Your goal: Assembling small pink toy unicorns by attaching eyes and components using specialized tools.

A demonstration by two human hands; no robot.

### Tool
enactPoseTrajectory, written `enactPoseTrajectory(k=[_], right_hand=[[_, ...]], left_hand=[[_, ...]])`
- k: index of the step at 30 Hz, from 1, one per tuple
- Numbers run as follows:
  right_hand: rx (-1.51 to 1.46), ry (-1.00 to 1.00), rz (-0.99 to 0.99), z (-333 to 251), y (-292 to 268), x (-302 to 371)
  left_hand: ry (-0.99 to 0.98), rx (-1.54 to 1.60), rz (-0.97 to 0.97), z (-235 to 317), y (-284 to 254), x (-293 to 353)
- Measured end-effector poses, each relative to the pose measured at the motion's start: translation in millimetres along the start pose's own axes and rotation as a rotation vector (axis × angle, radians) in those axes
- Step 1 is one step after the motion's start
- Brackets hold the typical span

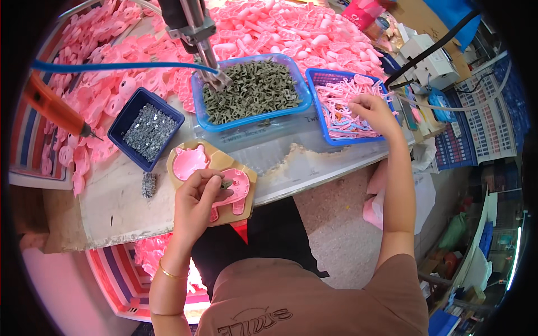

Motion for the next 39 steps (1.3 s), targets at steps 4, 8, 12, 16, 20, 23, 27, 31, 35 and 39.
enactPoseTrajectory(k=[4,8,12,16,20,23,27,31,35,39], right_hand=[[-0.027,-0.091,-0.08,-46,32,32],[-0.159,-0.081,-0.271,-91,72,63],[-0.147,-0.202,-0.488,-130,131,105],[-0.078,-0.303,-0.447,-143,158,115],[-0.06,-0.383,-0.322,-149,163,122],[-0.053,-0.432,-0.237,-144,167,120],[-0.028,-0.437,-0.245,-143,165,126],[-0.142,-0.386,-0.388,-145,170,123],[-0.118,-0.493,-0.447,-164,179,133],[-0.008,-0.724,-0.319,-173,192,132]], left_hand=[[-0.006,-0.004,0.009,-3,-2,-1],[-0.028,0.023,0.038,-7,-1,-2],[-0.06,0.108,0.059,-6,4,-4],[-0.041,0.131,0.046,-2,7,-1],[0.012,0.039,0.025,-7,2,2],[-0.052,0.143,0.06,-2,5,5],[-0.082,0.295,0.067,-2,4,8],[-0.025,0.254,-0.087,3,2,7],[-0.061,0.199,-0.187,3,0,7],[-0.136,0.085,-0.177,12,-8,10]])
Point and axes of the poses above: each hand's wrist, its own x-axis away from the middle knuckle, its own y-axis out of the palm, z = x × y, the point moved 6 cm from there along -x, towards the middle knuckle, and after that the axes turned 14 degrees about y, right-handed, at the moved point
